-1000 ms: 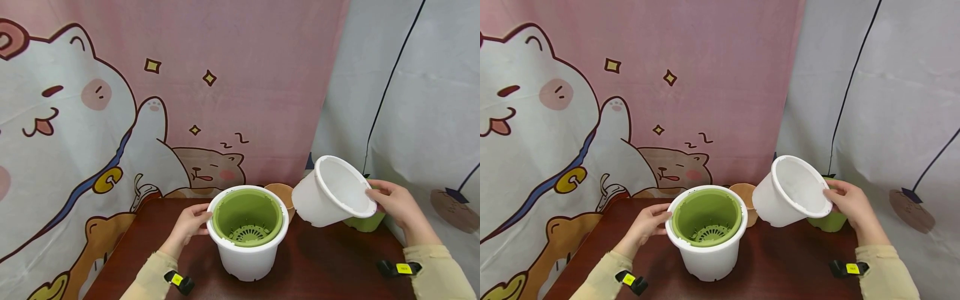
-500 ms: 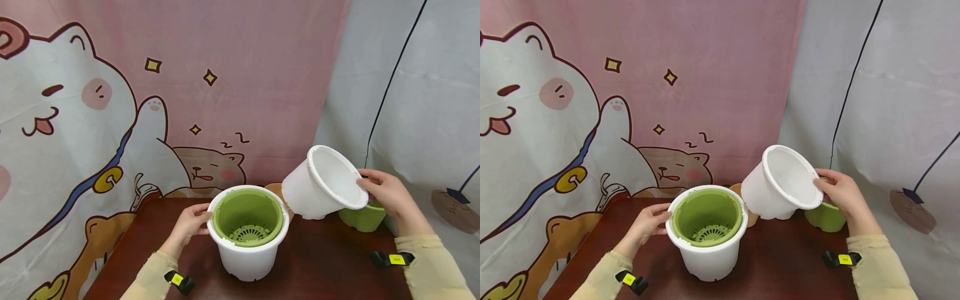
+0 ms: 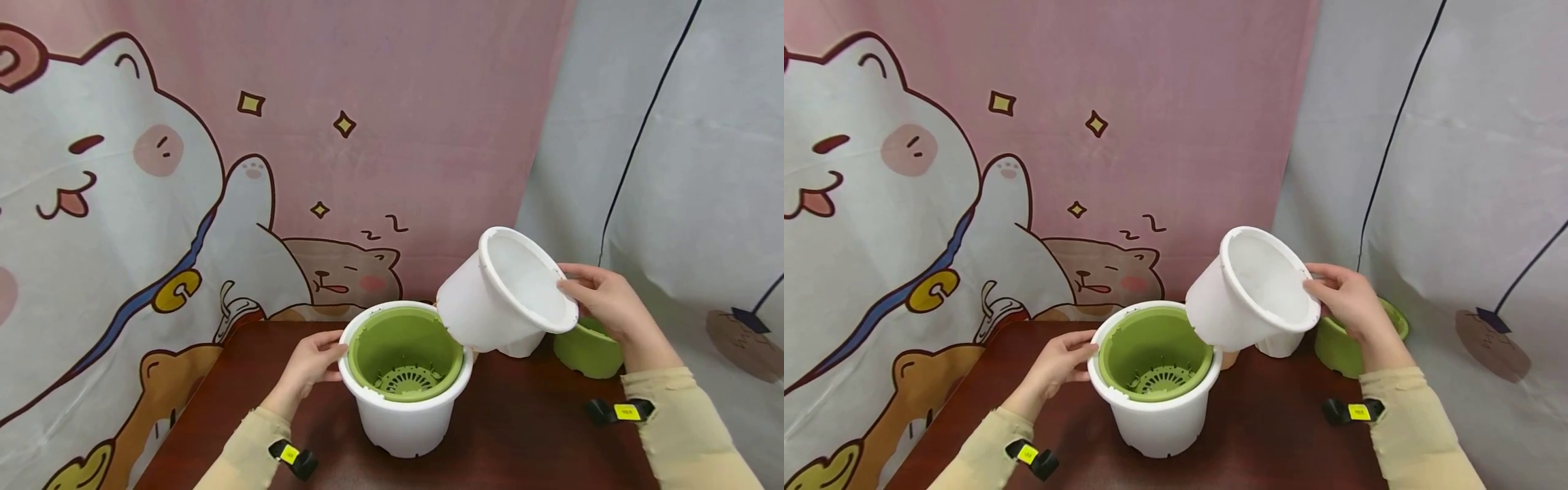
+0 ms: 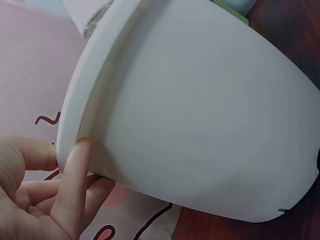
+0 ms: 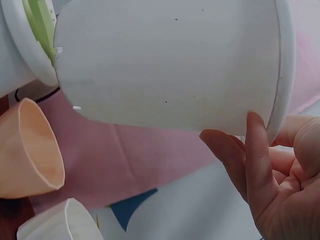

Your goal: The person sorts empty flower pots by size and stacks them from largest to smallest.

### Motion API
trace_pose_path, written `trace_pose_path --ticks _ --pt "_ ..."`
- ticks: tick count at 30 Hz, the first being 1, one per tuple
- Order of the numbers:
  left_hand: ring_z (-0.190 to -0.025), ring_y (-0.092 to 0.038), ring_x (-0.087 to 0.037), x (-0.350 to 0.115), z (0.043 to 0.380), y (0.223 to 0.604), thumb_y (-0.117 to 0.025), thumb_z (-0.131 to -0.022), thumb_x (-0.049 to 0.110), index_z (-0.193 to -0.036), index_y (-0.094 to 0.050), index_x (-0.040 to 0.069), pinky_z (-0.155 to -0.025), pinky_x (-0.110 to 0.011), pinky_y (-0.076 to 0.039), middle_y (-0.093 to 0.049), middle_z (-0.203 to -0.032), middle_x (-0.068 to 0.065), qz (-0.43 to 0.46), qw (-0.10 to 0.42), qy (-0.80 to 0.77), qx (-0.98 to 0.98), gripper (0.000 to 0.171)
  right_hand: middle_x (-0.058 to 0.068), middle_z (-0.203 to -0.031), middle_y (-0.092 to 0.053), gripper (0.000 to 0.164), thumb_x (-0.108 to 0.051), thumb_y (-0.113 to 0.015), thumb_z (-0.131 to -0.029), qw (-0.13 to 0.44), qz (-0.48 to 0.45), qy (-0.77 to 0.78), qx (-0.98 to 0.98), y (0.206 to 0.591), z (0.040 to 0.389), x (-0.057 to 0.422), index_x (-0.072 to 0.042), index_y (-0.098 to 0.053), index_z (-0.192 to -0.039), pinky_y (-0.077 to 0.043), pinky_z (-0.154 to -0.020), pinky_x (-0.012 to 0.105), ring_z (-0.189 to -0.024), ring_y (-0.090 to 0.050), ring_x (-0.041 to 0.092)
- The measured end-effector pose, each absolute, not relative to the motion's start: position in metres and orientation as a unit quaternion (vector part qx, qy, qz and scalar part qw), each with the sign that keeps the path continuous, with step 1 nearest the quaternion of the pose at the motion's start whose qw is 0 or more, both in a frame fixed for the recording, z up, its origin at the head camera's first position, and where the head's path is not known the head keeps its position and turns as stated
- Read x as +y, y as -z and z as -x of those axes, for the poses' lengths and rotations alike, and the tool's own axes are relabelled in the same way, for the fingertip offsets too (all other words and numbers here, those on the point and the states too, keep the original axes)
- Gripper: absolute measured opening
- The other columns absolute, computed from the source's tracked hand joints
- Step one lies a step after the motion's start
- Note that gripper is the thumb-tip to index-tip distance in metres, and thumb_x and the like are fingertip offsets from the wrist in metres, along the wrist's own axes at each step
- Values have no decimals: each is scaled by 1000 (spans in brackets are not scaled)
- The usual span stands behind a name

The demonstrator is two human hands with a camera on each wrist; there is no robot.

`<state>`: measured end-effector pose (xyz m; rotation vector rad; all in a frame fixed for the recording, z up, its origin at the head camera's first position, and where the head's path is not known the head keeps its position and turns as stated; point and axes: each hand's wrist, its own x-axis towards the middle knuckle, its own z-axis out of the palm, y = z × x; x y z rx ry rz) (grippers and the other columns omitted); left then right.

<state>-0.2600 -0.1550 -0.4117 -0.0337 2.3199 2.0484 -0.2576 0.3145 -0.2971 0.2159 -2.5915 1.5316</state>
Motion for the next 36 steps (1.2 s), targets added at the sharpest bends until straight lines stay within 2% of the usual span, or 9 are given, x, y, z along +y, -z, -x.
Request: trace_pose_path --ticks 10,19,25,36 --pt "-80 -69 -25 -155 260 410 -65 -94 4 -130 -61 -3 -58 -36 -61 -69 -103 -15 13 25 -661 750 37 -6 -93 -67 55 -23 -60 -100 53 -86 -520 -848 289 266 285 6 -44 -144 -58 -65 26 -74 -63 10" --pt "-81 -69 -27 -155 261 411 -65 -94 5 -131 -60 -3 -58 -36 -61 -68 -103 -16 15 27 -657 753 38 4 -98 -66 53 -13 -59 -100 31 -116 -550 -826 288 272 261 10 -41 -144 -60 -64 28 -75 -65 9" --pt "-78 -69 -23 -155 260 411 -65 -95 6 -131 -60 -3 -59 -37 -62 -68 -103 -15 16 29 -656 754 38 14 -101 -66 48 -12 -59 -100 23 -130 -543 -829 291 276 246 8 -46 -142 -61 -64 30 -75 -67 13" --pt "-80 -68 -26 -154 257 410 -66 -95 7 -131 -59 -5 -59 -37 -62 -68 -106 -17 13 29 -655 755 39 22 -101 -68 39 -8 -59 -98 17 -167 -518 -839 298 284 222 8 -55 -134 -61 -60 35 -73 -67 18"
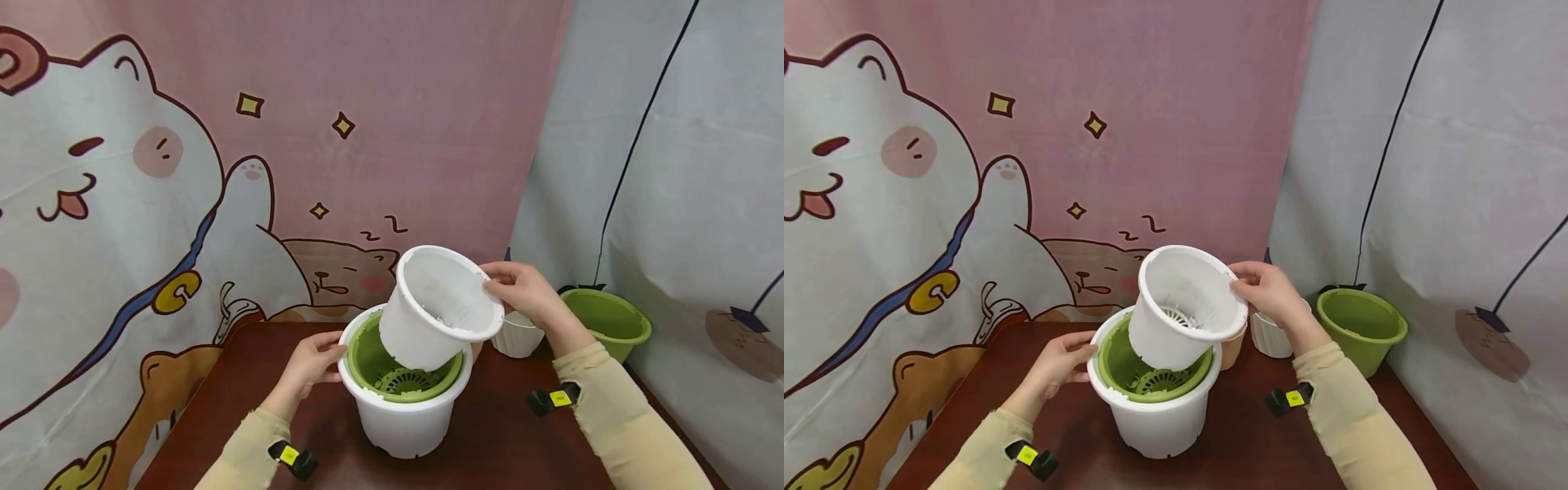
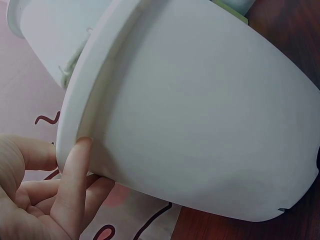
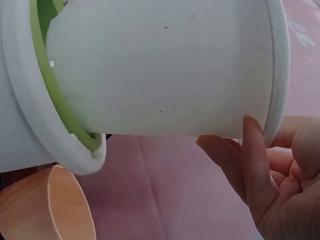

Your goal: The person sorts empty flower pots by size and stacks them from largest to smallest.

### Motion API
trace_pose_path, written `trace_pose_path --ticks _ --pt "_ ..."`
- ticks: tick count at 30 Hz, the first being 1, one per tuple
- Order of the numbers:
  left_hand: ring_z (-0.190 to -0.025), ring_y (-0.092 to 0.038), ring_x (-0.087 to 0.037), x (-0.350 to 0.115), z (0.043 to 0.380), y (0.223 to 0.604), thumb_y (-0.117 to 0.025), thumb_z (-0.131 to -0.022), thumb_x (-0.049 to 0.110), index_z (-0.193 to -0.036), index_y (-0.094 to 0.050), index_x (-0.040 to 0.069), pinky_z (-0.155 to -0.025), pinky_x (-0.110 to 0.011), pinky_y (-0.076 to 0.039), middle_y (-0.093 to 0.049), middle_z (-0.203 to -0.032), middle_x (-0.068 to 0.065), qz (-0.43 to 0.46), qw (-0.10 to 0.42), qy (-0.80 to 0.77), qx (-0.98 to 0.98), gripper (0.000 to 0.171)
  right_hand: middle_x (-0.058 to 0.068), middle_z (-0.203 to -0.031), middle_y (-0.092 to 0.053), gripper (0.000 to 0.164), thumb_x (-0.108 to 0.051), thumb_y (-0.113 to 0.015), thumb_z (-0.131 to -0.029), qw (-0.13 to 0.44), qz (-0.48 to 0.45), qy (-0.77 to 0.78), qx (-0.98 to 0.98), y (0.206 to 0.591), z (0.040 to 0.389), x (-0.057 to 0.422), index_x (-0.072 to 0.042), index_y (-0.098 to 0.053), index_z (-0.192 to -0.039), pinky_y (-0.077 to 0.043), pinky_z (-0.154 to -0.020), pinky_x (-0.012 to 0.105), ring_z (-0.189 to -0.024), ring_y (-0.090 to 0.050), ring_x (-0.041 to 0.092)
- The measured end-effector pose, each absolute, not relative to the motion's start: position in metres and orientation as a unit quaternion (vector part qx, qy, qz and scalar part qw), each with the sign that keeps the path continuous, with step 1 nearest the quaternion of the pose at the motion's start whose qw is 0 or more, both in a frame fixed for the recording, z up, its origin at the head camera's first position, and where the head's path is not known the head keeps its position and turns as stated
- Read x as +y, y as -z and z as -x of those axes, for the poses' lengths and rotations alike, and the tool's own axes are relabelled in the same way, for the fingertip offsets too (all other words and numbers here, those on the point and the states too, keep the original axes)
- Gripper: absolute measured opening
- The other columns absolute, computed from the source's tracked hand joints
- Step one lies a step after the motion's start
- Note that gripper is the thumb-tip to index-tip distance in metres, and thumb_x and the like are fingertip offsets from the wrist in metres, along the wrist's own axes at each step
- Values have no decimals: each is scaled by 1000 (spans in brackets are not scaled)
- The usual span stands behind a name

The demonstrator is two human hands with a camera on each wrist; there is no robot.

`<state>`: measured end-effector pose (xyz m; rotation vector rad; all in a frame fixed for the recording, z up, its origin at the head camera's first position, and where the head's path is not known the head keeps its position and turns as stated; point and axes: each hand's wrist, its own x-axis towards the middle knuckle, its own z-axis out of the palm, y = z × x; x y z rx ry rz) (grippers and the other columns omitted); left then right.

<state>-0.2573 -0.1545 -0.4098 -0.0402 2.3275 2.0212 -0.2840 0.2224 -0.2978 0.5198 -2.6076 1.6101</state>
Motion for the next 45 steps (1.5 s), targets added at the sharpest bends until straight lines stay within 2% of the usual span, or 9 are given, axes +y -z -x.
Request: trace_pose_path --ticks 15,24,30,36,45 --pt "-77 -68 -24 -153 255 409 -65 -94 5 -130 -60 -5 -58 -37 -62 -68 -108 -17 10 21 -651 759 37 17 -97 -69 37 -8 -63 -96 16 -174 -466 -867 306 287 199 4 -60 -130 -59 -58 33 -70 -64 18" --pt "-76 -68 -21 -153 255 409 -65 -95 5 -131 -60 -4 -60 -38 -62 -68 -107 -17 10 21 -648 761 38 13 -91 -68 31 -6 -62 -93 30 -194 -445 -874 317 295 192 5 -64 -122 -56 -56 32 -67 -62 18" --pt "-80 -69 -25 -154 257 411 -65 -95 5 -131 -60 -3 -61 -38 -62 -68 -105 -16 12 22 -647 762 38 13 -91 -68 29 -6 -62 -94 25 -181 -430 -884 322 295 185 4 -65 -122 -58 -58 33 -69 -63 19" --pt "-78 -69 -22 -154 258 412 -65 -95 6 -131 -60 -3 -61 -38 -62 -68 -105 -16 12 23 -646 763 38 12 -88 -67 28 -6 -62 -94 25 -171 -418 -892 329 296 178 3 -66 -121 -57 -56 31 -66 -61 18" --pt "-77 -68 -21 -155 258 411 -65 -94 6 -131 -60 -3 -61 -38 -62 -67 -107 -17 12 25 -651 759 38 13 -93 -69 28 -7 -62 -93 18 -162 -408 -898 339 299 168 1 -67 -120 -59 -53 32 -67 -64 18"
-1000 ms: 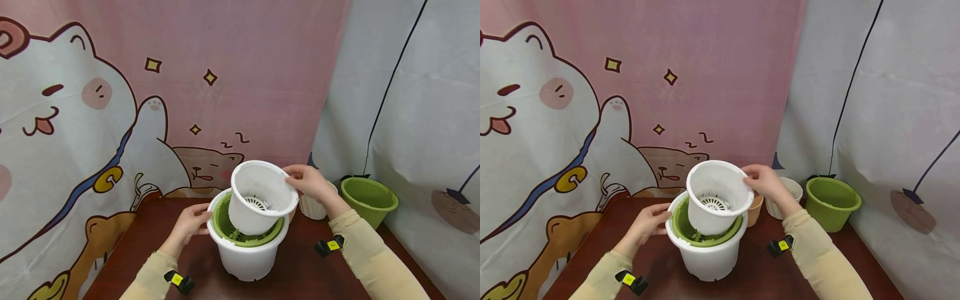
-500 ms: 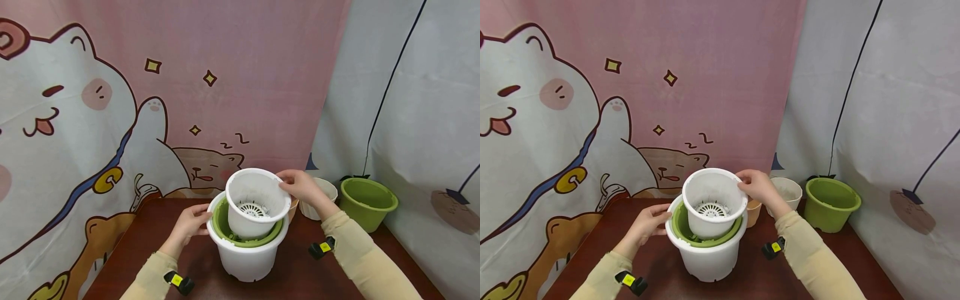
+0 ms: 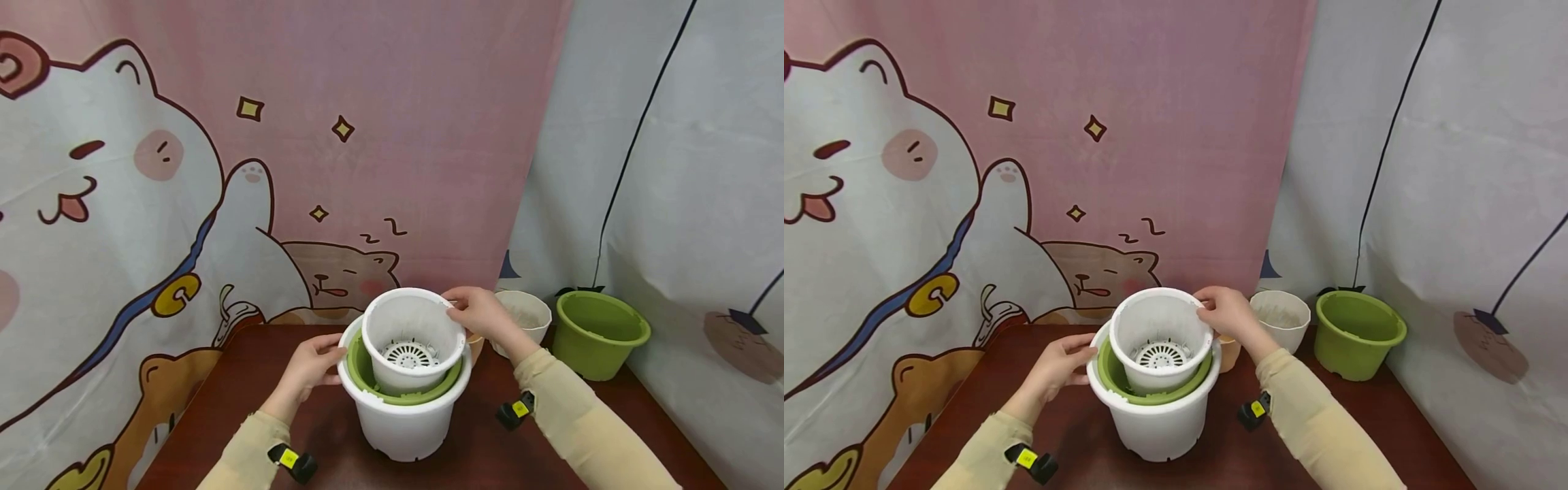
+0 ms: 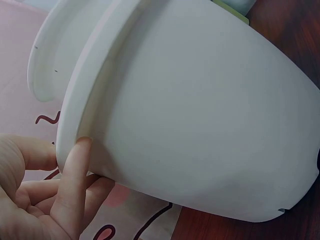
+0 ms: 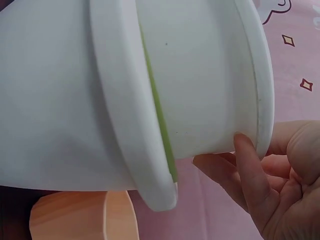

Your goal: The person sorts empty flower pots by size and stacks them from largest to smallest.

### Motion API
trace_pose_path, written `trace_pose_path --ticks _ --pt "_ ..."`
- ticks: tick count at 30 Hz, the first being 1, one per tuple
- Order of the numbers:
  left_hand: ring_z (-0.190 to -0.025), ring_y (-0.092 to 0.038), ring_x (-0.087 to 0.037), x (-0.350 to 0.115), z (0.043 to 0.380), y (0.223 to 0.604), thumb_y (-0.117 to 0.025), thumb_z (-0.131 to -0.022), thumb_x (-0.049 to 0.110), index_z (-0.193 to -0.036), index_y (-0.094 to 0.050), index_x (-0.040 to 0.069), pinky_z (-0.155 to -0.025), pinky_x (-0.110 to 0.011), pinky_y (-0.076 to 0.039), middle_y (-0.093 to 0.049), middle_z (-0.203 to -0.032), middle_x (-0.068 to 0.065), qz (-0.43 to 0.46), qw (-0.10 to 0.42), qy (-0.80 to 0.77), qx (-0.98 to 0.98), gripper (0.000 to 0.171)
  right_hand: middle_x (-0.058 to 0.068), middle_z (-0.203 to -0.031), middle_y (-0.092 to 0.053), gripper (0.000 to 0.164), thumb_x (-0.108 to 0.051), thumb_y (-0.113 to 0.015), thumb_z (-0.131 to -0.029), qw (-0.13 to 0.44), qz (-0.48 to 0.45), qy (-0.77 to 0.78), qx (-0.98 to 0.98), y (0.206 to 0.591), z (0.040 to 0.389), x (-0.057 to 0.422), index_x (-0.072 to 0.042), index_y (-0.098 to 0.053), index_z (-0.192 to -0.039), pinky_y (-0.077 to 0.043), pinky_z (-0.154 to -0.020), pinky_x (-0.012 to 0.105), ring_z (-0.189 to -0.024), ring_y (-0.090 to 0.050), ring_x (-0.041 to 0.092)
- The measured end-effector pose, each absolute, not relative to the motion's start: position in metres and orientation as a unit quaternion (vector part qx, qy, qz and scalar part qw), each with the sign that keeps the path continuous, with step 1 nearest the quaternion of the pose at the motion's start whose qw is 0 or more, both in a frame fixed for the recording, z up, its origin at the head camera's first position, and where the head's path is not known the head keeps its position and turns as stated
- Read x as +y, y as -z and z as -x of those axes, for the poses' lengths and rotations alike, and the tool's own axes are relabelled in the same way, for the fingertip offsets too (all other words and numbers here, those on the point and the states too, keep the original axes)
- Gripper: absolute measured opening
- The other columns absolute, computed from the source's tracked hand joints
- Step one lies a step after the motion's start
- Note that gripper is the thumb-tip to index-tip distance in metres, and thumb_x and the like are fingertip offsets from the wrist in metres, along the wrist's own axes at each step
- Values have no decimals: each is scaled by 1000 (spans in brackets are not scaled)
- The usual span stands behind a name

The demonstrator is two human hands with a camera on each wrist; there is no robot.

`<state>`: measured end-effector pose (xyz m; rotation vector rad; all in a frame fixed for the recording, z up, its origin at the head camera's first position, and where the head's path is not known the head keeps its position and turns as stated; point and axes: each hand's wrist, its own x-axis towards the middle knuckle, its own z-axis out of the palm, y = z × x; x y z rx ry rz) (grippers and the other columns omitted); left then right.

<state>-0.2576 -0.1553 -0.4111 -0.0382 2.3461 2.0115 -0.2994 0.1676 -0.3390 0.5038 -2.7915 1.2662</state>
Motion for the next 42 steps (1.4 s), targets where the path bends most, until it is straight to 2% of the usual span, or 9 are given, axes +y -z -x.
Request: trace_pose_path --ticks 7,21,33,42 --pt "-76 -68 -20 -155 258 411 -66 -94 6 -130 -61 -2 -61 -38 -62 -68 -106 -16 12 24 -649 760 37 11 -89 -68 27 -7 -63 -93 21 -159 -399 -903 345 300 162 -2 -67 -118 -58 -50 34 -61 -63 17" --pt "-77 -68 -20 -154 257 411 -66 -94 7 -131 -60 -3 -60 -37 -62 -68 -104 -16 14 23 -651 759 38 9 -88 -68 28 -8 -64 -92 22 -150 -360 -921 352 301 154 -4 -67 -120 -53 -45 30 -49 -58 17" --pt "-77 -68 -20 -155 257 411 -66 -94 6 -131 -60 -3 -60 -37 -62 -68 -105 -16 14 22 -650 760 38 4 -88 -66 27 -13 -67 -90 38 -133 -299 -944 351 297 144 -9 -70 -116 -51 -53 27 -56 -59 14" --pt "-77 -68 -20 -154 256 411 -66 -94 6 -131 -60 -3 -60 -37 -62 -68 -104 -16 12 23 -654 756 38 5 -84 -65 27 -7 -65 -87 55 -136 -284 -948 353 298 138 -5 -72 -113 -52 -55 27 -68 -59 16"
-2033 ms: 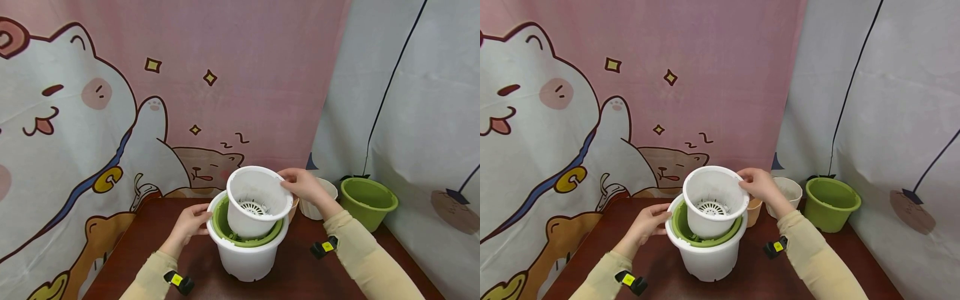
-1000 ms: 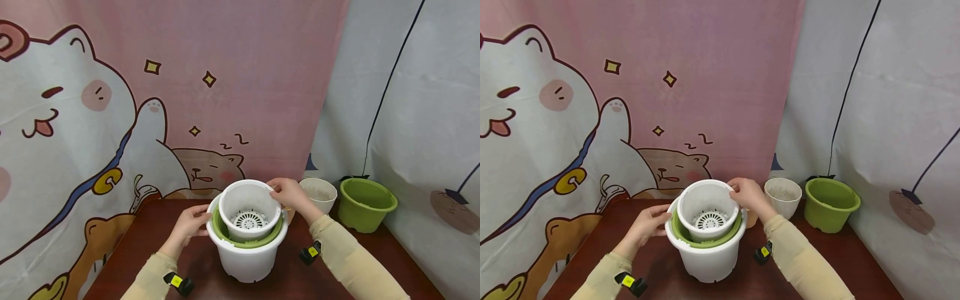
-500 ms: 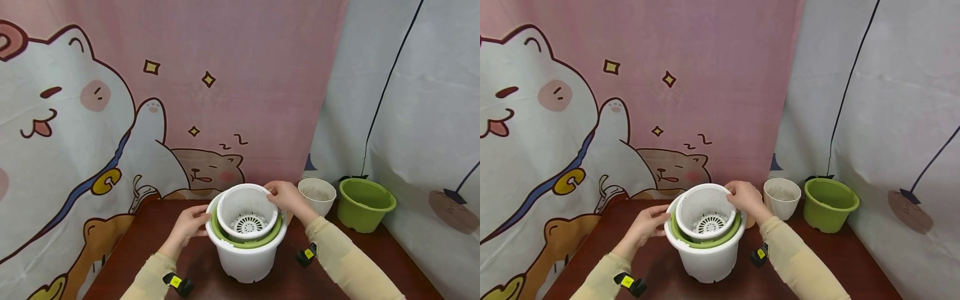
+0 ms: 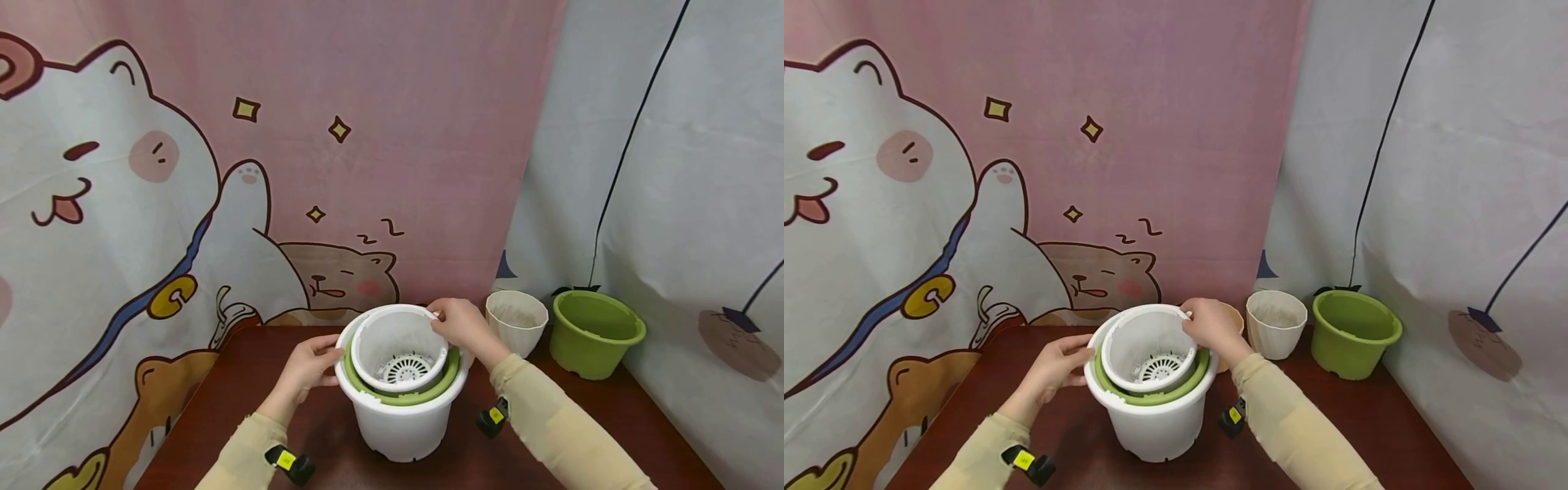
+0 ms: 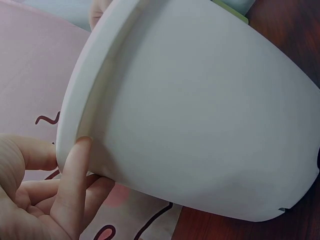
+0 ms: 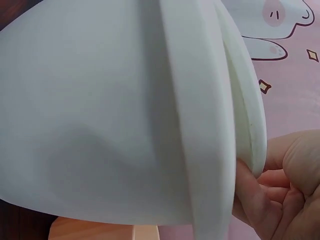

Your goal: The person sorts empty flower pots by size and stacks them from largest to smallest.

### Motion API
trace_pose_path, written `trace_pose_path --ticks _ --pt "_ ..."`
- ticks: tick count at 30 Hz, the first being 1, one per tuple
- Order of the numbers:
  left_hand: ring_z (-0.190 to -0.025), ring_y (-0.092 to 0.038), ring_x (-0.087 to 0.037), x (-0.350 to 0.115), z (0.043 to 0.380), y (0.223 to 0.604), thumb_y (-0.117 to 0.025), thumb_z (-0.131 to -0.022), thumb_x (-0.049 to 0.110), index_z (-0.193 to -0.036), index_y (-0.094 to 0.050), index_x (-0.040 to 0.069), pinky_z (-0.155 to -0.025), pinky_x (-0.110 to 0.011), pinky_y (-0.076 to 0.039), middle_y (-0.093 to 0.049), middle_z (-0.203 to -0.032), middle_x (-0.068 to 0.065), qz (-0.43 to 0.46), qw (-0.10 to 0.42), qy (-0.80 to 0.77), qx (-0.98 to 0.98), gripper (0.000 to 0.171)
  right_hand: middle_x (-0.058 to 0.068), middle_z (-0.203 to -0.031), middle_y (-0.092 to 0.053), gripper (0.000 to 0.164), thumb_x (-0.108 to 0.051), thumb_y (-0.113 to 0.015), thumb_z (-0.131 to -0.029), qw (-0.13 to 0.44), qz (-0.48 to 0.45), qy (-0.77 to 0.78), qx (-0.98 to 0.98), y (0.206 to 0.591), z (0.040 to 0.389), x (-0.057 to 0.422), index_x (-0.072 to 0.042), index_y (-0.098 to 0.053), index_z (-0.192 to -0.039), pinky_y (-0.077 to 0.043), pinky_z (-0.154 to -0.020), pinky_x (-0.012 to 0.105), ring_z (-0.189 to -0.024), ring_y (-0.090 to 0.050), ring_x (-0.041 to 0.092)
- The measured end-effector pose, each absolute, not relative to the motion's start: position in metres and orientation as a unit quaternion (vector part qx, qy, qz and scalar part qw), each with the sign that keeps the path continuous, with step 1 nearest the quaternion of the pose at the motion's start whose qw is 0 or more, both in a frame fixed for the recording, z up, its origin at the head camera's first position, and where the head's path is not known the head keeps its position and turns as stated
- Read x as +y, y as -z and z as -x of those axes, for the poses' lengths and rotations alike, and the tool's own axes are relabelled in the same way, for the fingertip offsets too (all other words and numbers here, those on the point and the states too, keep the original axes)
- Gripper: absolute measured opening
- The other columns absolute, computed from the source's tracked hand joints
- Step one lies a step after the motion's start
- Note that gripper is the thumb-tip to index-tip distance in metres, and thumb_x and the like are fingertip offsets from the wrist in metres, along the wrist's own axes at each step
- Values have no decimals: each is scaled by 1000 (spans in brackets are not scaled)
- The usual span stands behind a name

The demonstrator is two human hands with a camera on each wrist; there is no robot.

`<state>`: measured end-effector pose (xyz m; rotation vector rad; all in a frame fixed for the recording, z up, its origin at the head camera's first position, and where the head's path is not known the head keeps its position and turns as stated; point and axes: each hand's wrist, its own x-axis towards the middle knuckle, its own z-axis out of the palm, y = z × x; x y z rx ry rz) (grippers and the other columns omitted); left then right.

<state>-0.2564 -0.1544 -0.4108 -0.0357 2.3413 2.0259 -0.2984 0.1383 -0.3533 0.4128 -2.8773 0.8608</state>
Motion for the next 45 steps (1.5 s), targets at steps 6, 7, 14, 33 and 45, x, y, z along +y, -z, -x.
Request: trace_pose_path --ticks 6,7,14,33,45 --pt "-76 -68 -20 -154 257 410 -66 -94 6 -131 -60 -3 -60 -38 -62 -68 -104 -16 12 22 -652 758 38 4 -87 -68 27 -10 -66 -87 66 -131 -243 -959 352 296 134 -8 -72 -114 -52 -65 34 -75 -61 17" --pt "-76 -68 -20 -154 257 410 -66 -94 6 -131 -60 -3 -60 -38 -62 -68 -104 -16 12 22 -651 758 38 4 -88 -68 28 -11 -66 -87 68 -131 -236 -961 351 295 134 -8 -72 -114 -52 -66 35 -75 -61 17" --pt "-76 -68 -20 -154 257 410 -66 -94 6 -131 -60 -3 -61 -38 -62 -68 -106 -17 18 24 -647 762 39 2 -86 -69 28 -12 -67 -87 71 -132 -212 -966 351 295 132 -10 -73 -114 -52 -65 35 -74 -61 16" --pt "-75 -68 -20 -154 257 410 -67 -94 6 -131 -60 -3 -61 -37 -62 -68 -106 -17 21 24 -648 761 39 0 -86 -69 24 -14 -71 -87 97 -140 -192 -967 355 296 132 -12 -74 -110 -53 -70 38 -78 -63 17" --pt "-77 -68 -20 -153 256 409 -66 -94 7 -131 -60 -3 -61 -37 -62 -68 -107 -17 19 25 -646 763 39 1 -87 -70 23 -12 -72 -86 103 -142 -182 -967 355 293 131 -10 -74 -109 -54 -71 39 -79 -64 19"
